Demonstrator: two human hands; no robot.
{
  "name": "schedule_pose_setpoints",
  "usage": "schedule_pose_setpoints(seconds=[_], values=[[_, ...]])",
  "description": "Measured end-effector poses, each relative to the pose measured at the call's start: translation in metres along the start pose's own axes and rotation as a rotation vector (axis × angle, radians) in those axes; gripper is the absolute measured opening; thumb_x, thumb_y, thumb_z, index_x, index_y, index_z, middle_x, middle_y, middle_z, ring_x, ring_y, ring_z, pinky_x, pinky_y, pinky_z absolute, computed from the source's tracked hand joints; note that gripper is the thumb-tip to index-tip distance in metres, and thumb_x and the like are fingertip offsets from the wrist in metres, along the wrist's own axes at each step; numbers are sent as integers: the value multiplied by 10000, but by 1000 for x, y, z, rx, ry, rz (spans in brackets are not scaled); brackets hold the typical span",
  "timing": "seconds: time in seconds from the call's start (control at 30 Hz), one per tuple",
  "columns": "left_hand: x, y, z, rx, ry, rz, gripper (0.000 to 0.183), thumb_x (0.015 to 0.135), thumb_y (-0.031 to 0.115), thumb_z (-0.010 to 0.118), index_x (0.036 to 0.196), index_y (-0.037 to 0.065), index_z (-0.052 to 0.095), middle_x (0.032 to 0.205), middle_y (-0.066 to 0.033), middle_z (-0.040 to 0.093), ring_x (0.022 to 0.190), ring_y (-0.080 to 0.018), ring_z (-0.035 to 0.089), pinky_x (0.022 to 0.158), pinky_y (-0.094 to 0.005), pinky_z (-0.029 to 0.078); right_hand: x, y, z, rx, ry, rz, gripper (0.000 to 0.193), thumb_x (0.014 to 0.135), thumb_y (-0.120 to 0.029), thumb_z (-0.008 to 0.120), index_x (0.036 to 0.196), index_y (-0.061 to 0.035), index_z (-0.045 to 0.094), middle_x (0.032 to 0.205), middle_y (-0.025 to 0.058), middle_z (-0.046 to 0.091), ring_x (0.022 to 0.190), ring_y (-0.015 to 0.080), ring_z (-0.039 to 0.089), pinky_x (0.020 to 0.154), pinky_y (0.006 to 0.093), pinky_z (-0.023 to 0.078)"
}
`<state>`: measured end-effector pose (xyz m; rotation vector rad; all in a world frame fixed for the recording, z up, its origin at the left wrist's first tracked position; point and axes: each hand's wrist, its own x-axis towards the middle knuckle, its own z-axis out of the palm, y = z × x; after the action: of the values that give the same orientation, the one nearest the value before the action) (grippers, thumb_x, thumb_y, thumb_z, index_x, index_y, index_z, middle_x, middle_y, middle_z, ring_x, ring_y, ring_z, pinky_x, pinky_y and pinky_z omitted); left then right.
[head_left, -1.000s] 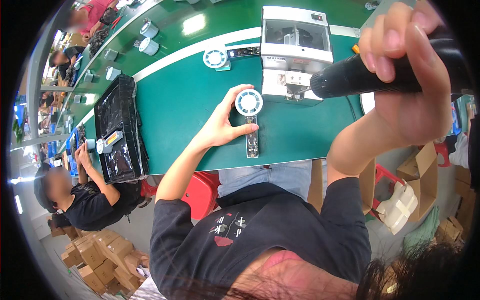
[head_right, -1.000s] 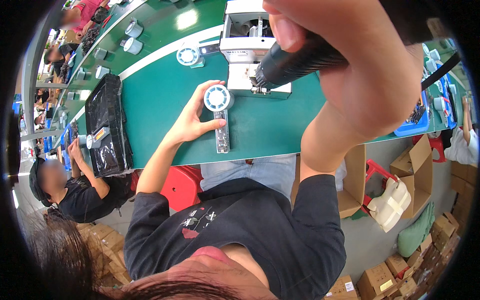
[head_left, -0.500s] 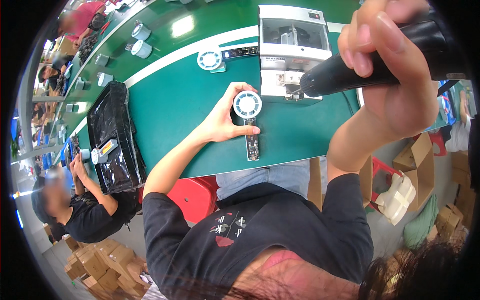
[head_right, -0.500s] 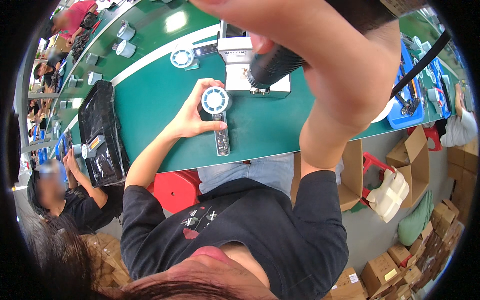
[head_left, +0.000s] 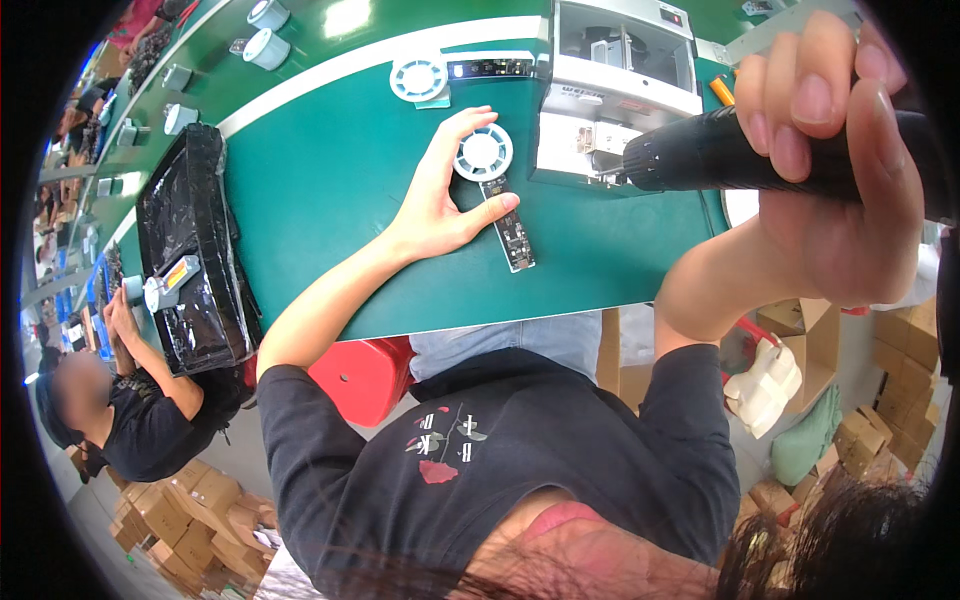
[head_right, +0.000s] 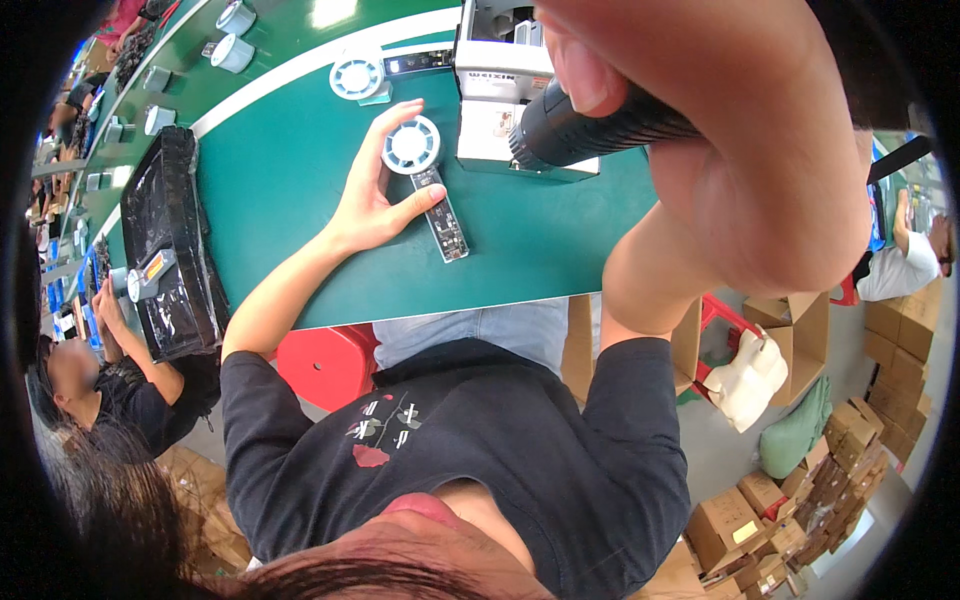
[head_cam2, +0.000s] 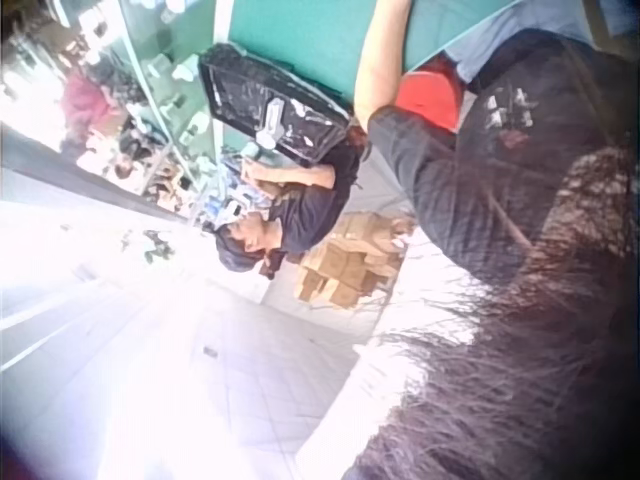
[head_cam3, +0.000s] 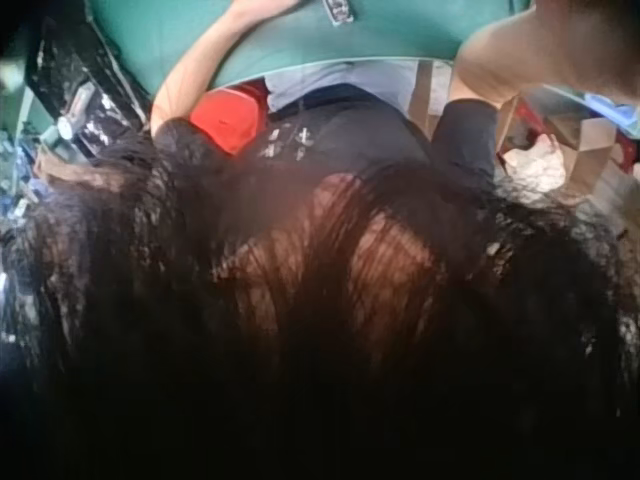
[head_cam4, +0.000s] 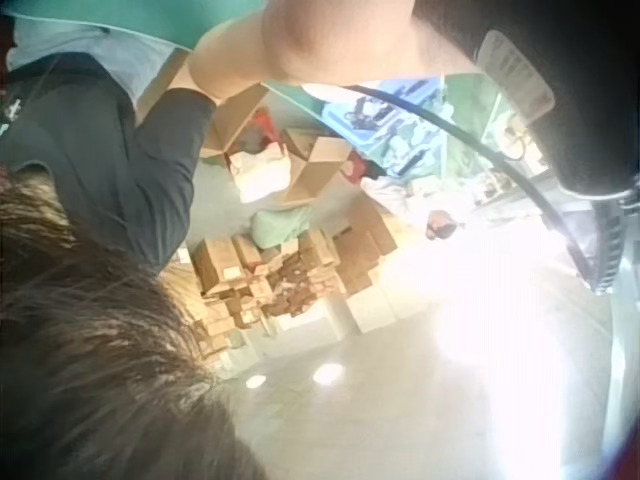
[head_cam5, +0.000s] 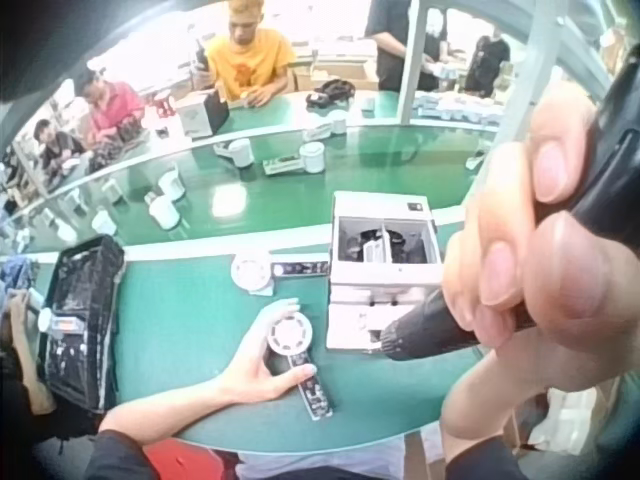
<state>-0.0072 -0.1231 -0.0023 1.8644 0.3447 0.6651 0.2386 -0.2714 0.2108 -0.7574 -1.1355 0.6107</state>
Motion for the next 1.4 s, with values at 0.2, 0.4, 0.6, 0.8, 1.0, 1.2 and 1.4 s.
schedule_pose_setpoints(seconds=[0.2,0.4,0.6,0.8,1.0,1.2,1.4], values=[[-5,8,-3,406,83,353,554,789,264,922,1274,91,716,1590,-223,416,1433,-388,453,1204,-558,337,2,1,-7,13,-65,6,324,867,-48,687,1117,-56,482,786,101,589,581,151,516,583,319,476],[-16,21,-4,600,-223,675,410,832,443,838,1078,120,785,1215,-116,658,1223,-328,568,1148,-557,419,2,1,-12,26,-92,6,302,887,-59,666,1131,-52,489,812,98,588,599,147,510,604,321,465],[-14,18,4,510,-342,643,374,842,337,847,1106,80,786,1152,-110,601,1070,-311,615,1120,-520,508,-1,2,-15,25,-95,5,282,907,-70,645,1145,-48,496,838,95,587,617,144,504,625,323,455],[-13,14,4,433,-360,624,443,782,311,893,1143,72,800,1152,-109,605,1068,-317,612,1134,-532,506,-4,3,-18,24,-82,5,265,927,-81,624,1159,-44,503,864,91,586,634,140,498,647,325,445],[-15,20,-6,538,-306,620,444,870,393,808,1221,120,791,1310,-111,650,1225,-332,623,1159,-579,465,-5,4,-21,34,-91,10,250,947,-92,604,1173,-40,510,890,88,585,652,137,492,668,327,435],[-8,17,-12,791,-398,586,462,910,431,769,1319,218,745,1362,-55,664,1357,-288,581,1209,-558,385,-5,3,-23,45,-101,10,240,967,-103,583,1188,-37,517,916,85,584,670,133,486,689,329,424],[-10,19,-9,664,-390,497,467,899,471,772,1293,218,781,1390,-60,672,1342,-290,592,1208,-549,350,-4,4,-22,44,-115,14,233,987,-114,562,1202,-33,524,942,82,584,688,129,480,711,331,414]])
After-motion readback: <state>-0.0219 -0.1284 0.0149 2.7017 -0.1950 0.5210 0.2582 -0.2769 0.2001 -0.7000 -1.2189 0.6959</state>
